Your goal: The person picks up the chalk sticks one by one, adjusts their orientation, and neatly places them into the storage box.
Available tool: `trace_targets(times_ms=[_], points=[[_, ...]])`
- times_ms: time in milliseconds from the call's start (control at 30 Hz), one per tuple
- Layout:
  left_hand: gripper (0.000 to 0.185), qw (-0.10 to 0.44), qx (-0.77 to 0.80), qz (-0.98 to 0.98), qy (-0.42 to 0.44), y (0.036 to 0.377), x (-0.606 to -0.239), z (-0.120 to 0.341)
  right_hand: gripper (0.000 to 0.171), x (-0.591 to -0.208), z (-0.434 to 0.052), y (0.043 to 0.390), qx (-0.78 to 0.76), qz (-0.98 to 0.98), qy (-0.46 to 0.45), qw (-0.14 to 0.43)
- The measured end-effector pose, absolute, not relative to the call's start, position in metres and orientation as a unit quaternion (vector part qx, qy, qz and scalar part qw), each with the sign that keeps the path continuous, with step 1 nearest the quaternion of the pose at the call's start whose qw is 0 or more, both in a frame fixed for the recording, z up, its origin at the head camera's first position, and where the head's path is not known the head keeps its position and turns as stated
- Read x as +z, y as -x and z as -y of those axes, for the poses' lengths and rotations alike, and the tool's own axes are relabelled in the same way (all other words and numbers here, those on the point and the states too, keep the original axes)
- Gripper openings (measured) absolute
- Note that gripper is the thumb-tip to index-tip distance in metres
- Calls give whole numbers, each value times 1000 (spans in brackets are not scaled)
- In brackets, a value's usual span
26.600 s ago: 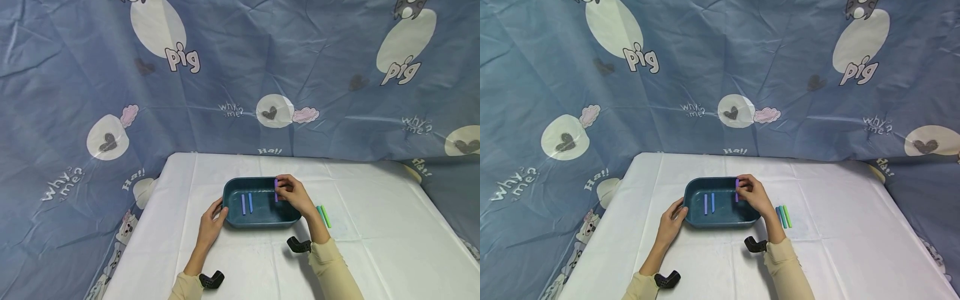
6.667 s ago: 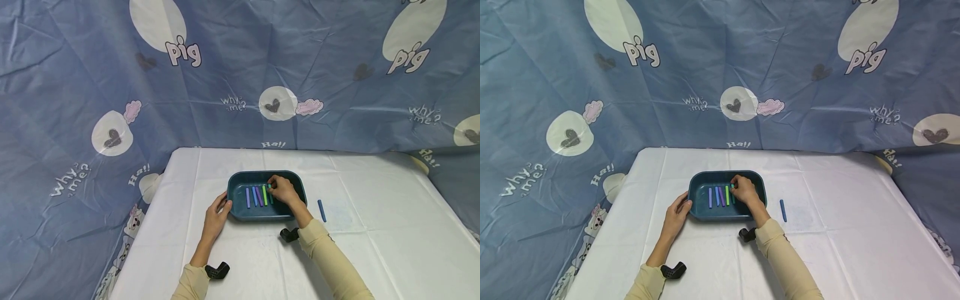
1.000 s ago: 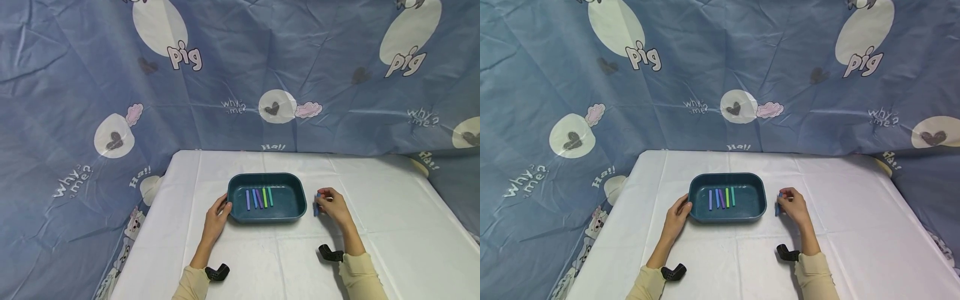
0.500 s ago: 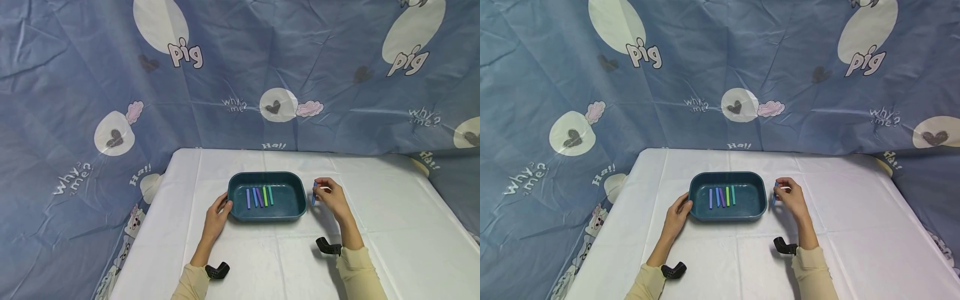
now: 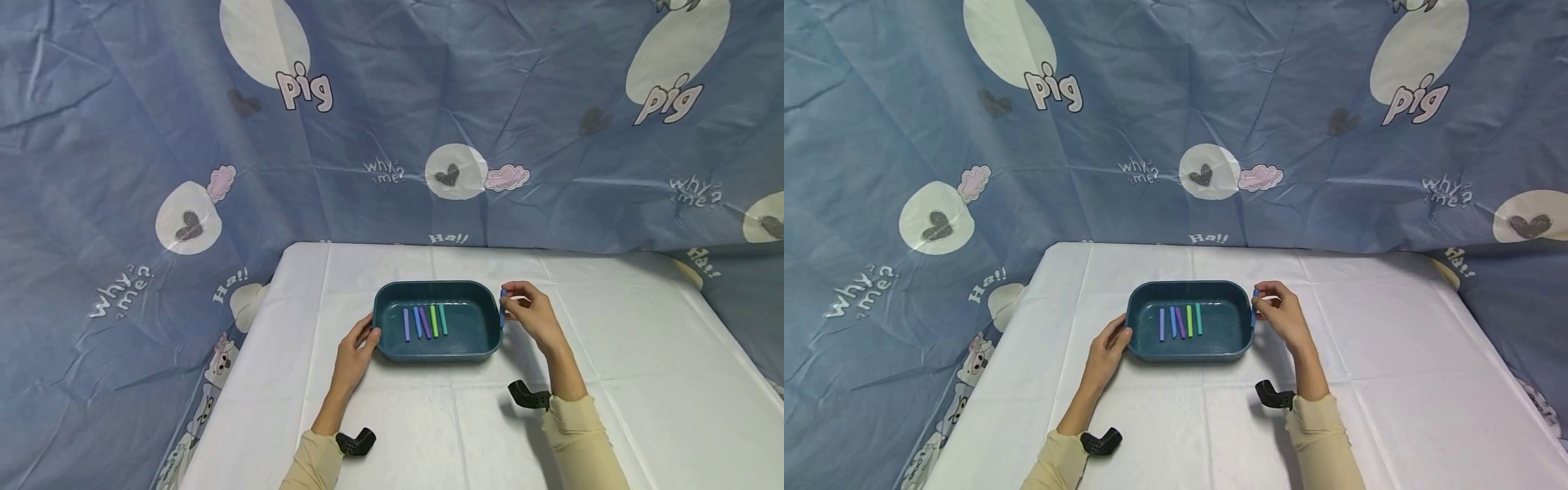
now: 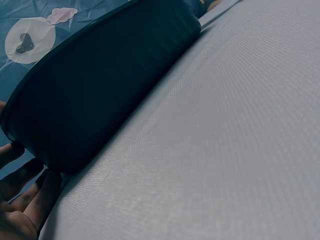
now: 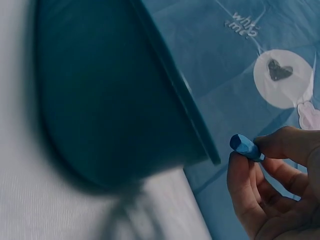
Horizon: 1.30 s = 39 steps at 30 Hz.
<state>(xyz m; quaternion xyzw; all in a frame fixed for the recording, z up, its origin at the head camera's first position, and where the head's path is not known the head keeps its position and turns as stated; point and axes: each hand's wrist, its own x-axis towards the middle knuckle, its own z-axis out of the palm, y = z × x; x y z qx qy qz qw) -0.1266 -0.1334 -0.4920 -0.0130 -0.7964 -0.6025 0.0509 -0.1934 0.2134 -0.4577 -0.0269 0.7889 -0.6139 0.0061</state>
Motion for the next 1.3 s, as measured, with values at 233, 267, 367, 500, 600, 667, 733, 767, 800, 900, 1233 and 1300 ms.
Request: trace_targets(times_ms=[233, 267, 367, 500, 600, 667, 733, 767, 800, 900, 1233, 1300], points=[[44, 56, -598, 800, 6, 125, -495, 133, 36, -462, -206, 198, -591, -805, 46, 19], [44, 56, -597, 800, 5, 124, -495, 134, 36, -461, -204, 198, -586, -809, 48, 19], [44, 57, -597, 800, 3, 124, -496, 134, 35, -459, -199, 199, -580, -813, 57, 18], [45, 55, -601, 798, 9, 124, -496, 134, 34, -456, -191, 202, -573, -816, 69, 21], [46, 52, -601, 797, 13, 124, -496, 134, 34, -456, -187, 205, -572, -816, 78, 26], [46, 50, -601, 798, 13, 124, -497, 134, 34, -458, -184, 206, -569, -817, 87, 29], [46, 48, -601, 797, 13, 124, -497, 134, 34, -459, -182, 207, -560, -823, 95, 29], [46, 48, -601, 797, 13, 124, -498, 134, 34, -460, -181, 208, -554, -826, 101, 27], [46, 48, -601, 797, 14, 124, -498, 134, 34, -460, -179, 208, -547, -830, 107, 25], [46, 50, -601, 798, 17, 124, -498, 134, 33, -461, -175, 208, -529, -840, 117, 21], [46, 52, -599, 799, 17, 127, -496, 135, 31, -462, -161, 212, -494, -858, 140, 25], [46, 53, -598, 800, 17, 128, -496, 135, 31, -462, -157, 214, -487, -861, 143, 25]])
